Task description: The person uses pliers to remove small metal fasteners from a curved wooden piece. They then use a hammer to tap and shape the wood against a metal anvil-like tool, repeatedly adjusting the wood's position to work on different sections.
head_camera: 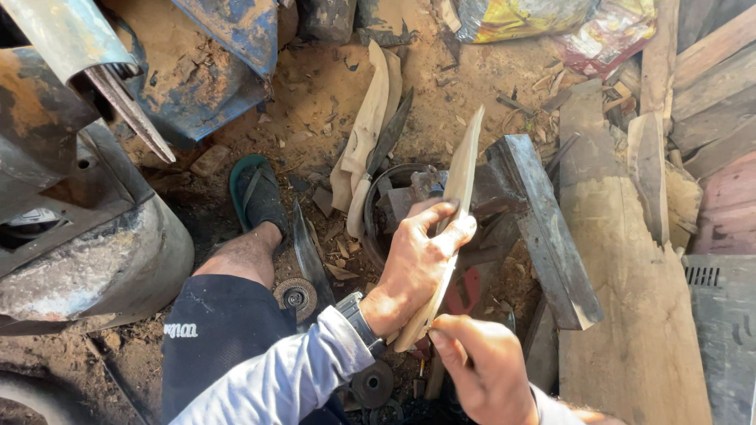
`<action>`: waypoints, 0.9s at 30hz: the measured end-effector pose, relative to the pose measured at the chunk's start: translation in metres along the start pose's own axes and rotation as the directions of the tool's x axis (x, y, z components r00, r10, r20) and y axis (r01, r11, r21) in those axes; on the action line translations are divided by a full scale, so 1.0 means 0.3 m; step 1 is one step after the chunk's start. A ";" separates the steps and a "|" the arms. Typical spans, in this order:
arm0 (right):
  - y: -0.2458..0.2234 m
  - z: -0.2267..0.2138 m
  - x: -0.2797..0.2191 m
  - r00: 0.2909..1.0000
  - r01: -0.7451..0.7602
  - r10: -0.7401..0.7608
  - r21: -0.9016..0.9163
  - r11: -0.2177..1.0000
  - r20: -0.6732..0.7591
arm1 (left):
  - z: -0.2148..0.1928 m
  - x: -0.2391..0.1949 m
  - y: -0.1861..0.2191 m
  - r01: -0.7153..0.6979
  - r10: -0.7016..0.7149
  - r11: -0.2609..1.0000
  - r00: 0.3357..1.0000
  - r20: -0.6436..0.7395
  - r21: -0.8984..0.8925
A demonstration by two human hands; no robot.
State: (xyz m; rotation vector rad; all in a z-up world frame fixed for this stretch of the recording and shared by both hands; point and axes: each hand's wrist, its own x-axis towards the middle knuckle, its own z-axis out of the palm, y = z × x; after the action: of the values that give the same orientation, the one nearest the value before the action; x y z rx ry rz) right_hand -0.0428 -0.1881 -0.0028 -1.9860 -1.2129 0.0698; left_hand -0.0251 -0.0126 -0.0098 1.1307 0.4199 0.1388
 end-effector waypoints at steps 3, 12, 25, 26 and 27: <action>-0.010 -0.040 0.058 0.891 0.453 -0.439 -0.260 0.852 0.115 | -0.003 0.002 0.005 0.066 -0.064 0.997 0.995 0.081 -0.027; 0.006 0.032 -0.007 0.774 -0.585 0.576 0.643 0.494 0.262 | -0.006 -0.008 0.026 -0.405 0.414 0.901 0.910 -0.026 0.158; -0.003 0.008 -0.007 0.967 -0.252 0.236 0.246 0.936 0.093 | -0.003 -0.027 0.021 -0.330 0.337 0.933 0.941 -0.028 0.146; 0.007 0.016 -0.015 0.898 -0.440 0.403 0.422 0.793 0.178 | -0.004 -0.028 0.020 -0.361 0.373 0.914 0.927 -0.032 0.186; 0.018 0.022 -0.023 0.795 -0.594 0.532 0.556 0.581 0.293 | -0.004 -0.029 0.019 -0.390 0.408 0.893 0.913 -0.034 0.225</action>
State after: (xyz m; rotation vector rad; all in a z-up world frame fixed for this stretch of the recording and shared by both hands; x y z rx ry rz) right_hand -0.0454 -0.1907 -0.0131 -1.6733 -0.4354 0.8059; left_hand -0.0328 -0.0118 -0.0028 1.4199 0.2714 0.5131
